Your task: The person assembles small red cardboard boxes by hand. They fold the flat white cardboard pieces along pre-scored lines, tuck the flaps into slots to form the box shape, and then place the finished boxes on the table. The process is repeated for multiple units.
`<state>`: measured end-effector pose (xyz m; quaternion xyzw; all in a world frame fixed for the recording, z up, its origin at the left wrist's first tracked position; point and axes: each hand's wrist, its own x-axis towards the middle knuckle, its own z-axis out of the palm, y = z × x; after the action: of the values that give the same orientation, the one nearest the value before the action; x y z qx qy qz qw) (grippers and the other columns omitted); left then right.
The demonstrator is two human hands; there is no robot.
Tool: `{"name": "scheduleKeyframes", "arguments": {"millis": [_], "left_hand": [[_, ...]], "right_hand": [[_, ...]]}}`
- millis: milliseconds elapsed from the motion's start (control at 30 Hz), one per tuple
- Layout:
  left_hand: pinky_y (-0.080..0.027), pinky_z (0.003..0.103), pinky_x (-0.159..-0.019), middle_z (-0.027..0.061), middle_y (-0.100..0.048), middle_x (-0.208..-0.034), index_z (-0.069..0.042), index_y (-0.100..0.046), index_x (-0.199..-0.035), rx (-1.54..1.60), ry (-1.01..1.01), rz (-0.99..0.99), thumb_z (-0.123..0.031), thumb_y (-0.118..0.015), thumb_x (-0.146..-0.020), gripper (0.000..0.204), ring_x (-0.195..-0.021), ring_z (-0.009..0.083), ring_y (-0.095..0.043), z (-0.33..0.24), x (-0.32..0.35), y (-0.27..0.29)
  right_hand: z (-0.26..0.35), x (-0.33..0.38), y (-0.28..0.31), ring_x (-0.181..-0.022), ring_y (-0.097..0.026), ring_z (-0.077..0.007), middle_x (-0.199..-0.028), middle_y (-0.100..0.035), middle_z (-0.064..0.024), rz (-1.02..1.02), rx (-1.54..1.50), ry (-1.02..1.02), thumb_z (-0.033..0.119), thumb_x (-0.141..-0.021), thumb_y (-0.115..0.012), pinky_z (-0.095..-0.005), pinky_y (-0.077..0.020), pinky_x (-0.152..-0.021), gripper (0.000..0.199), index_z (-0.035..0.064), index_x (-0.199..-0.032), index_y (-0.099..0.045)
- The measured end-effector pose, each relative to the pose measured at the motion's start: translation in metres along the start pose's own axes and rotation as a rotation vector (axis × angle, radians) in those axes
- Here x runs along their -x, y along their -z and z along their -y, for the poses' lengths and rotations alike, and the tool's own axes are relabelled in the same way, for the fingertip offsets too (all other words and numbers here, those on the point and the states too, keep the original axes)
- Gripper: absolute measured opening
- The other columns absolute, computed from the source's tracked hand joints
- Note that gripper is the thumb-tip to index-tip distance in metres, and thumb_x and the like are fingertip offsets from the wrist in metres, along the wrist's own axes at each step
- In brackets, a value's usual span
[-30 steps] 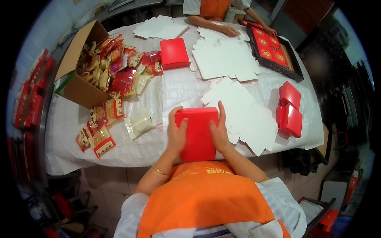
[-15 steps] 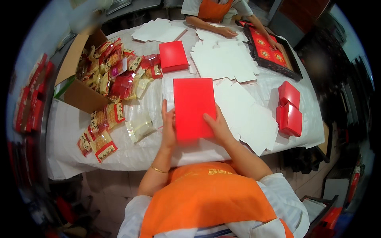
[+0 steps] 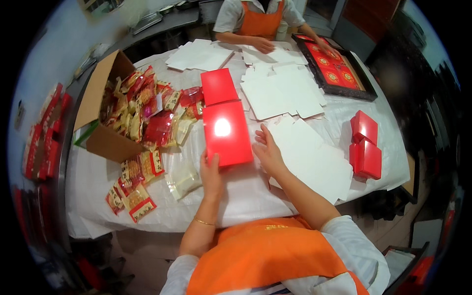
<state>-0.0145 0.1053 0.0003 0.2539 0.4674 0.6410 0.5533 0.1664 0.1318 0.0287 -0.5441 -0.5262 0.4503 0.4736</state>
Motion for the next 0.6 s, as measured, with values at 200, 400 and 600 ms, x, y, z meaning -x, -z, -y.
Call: {"name": "scheduleKeyframes", "arguments": {"millis": [200,400,600], "left_hand": [[-0.056,0.033,-0.065,0.011,-0.061,-0.122,-0.009,-0.046,-0.141,-0.118,-0.059,0.055,-0.031,-0.059,-0.101,0.047,-0.092,0.0211,-0.065,-0.011,-0.029,-0.009],[-0.054,0.033,-0.074,0.0118,-0.062,-0.121,-0.005,-0.048,-0.139,-0.024,-0.07,0.086,-0.032,-0.061,-0.1,0.049,-0.098,0.0217,-0.064,0.003,-0.037,-0.02],[-0.049,0.038,-0.093,0.0122,-0.055,-0.134,-0.002,-0.046,-0.143,-0.026,-0.105,0.055,-0.031,-0.061,-0.1,0.053,-0.115,0.026,-0.056,0.002,-0.075,0.006]], "right_hand": [[0.003,0.058,0.05,-0.123,-0.054,-0.0254,-0.137,-0.055,-0.0125,0.041,0.162,0.123,0.006,-0.092,-0.06,-0.0401,-0.048,-0.103,0.062,0.0039,-0.15,-0.04],[-0.009,0.079,0.069,-0.116,-0.058,-0.0326,-0.129,-0.057,-0.0176,-0.107,0.256,0.286,0.004,-0.09,-0.064,-0.0405,-0.0493,-0.099,0.056,0.0049,-0.143,-0.047],[-0.013,0.097,0.11,-0.114,-0.061,-0.0289,-0.122,-0.064,-0.0121,-0.257,0.309,0.321,0.001,-0.089,-0.061,-0.0377,-0.0486,-0.101,0.05,0.0069,-0.139,-0.054]]}}
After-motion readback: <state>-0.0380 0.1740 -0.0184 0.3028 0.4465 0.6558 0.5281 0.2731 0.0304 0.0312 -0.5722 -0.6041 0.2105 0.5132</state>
